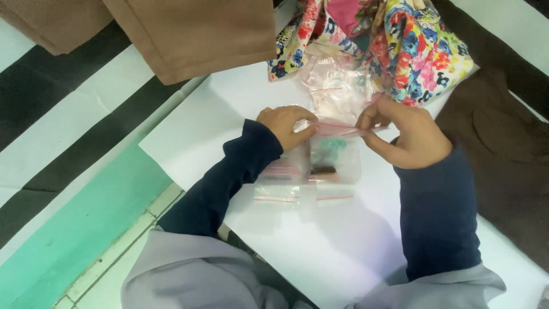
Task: The person sorts small colorful buttons from a plastic container into individual ziplock bags. They place the buttons into bags, seal them, and stack the filled bags on the table.
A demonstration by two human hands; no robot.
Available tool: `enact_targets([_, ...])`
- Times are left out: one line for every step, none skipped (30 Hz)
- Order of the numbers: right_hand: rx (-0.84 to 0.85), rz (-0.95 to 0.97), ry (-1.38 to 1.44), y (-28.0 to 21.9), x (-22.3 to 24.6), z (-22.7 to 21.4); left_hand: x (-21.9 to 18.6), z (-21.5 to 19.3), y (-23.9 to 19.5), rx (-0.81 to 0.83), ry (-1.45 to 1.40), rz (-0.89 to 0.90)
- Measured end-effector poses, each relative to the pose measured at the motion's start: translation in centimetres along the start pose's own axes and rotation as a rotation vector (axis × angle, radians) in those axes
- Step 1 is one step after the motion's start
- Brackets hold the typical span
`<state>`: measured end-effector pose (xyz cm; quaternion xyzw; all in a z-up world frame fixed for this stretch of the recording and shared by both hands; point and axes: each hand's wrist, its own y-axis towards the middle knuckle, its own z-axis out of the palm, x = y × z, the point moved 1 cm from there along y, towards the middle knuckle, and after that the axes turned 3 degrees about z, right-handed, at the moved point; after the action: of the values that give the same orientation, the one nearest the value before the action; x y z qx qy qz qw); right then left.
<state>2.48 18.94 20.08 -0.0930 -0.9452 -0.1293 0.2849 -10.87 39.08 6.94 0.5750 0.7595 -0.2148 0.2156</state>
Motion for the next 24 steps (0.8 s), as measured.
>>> enact_targets([-0.003,0.008,0.0,-1.0,-0.8,-0.5,-0.8,0.3,0.8,0.007,-0.001,0.005])
enact_targets([0.087,0.11,-0.081,-2.0,-1.5,-0.9,-1.6,0.7,1.6,0.06,-0.041,0.039])
enact_targets([0.179,0.212,-0.161,-3.0,-2.3,-1.4,-2.4,1.1,2.3,0.113,-0.081,0.073])
enact_targets([0.176,0.218,-0.158,-3.9,-2.9,-1.7,-2.9,2.1,3.3,0.119,-0.079,0.075])
enact_targets([0.188,0.204,-0.17,-4.8,-3.5,-2.1,-3.5,3.3,4.3,0.142,-0.105,0.159])
enact_targets([0.2,0.191,-0.183,-5.8,-4.0,-2.4,-4.1,4.5,5.2,0.165,-0.133,0.244])
enact_targets([0.197,0.198,-0.182,-6.6,-4.0,-2.8,-4.6,5.4,6.0,0.172,-0.133,0.248])
enact_targets([0.212,0.25,-0.179,-7.4,-4.1,-3.3,-5.3,6.5,6.8,0.202,-0.137,0.285])
enact_targets([0.227,0.302,-0.175,-8.2,-4.3,-3.8,-6.0,7.5,7.7,0.231,-0.141,0.322])
enact_targets([0.222,0.314,-0.172,-9.1,-4.6,-4.1,-6.6,7.4,8.5,0.242,-0.141,0.329])
enact_targets([0.243,0.392,-0.23,-9.9,-5.0,-4.3,-7.3,7.4,9.2,0.351,-0.102,0.323])
enact_targets([0.266,0.47,-0.286,-10.8,-5.3,-4.5,-7.9,7.4,9.9,0.46,-0.064,0.314])
enact_targets([0.265,0.481,-0.282,-11.4,-5.8,-4.5,-8.7,6.3,10.0,0.47,-0.065,0.32])
enact_targets([0.252,0.438,-0.305,-12.1,-6.2,-4.6,-9.5,5.2,10.3,0.555,0.0,0.328])
enact_targets([0.239,0.395,-0.328,-12.8,-6.7,-4.7,-10.4,4.1,10.5,0.639,0.067,0.337])
enact_targets([0.233,0.406,-0.327,-13.0,-6.9,-4.5,-11.3,3.8,10.5,0.646,0.071,0.346])
enact_targets([0.23,0.374,-0.33,-13.2,-7.1,-4.3,-12.2,3.5,10.5,0.628,0.15,0.332])
enact_targets([0.231,0.342,-0.332,-13.4,-7.1,-4.0,-13.0,3.2,10.4,0.609,0.225,0.319])
enact_targets([0.229,0.354,-0.332,-13.4,-7.2,-3.9,-14.2,2.3,9.9,0.616,0.225,0.328])
enact_targets([0.243,0.322,-0.307,-13.4,-7.3,-3.9,-15.3,1.5,9.3,0.631,0.301,0.289])
enact_targets([0.256,0.29,-0.281,-13.4,-7.4,-3.7,-16.3,0.6,8.7,0.643,0.378,0.25])
enact_targets([0.258,0.296,-0.282,-13.3,-7.2,-3.6,-16.4,0.6,8.2,0.646,0.375,0.254])
enact_targets([0.273,0.278,-0.253,-13.2,-7.0,-3.4,-16.4,0.5,7.8,0.605,0.361,0.221])
enact_targets([0.288,0.257,-0.223,-12.9,-6.8,-3.2,-16.3,0.3,7.2,0.563,0.348,0.184])
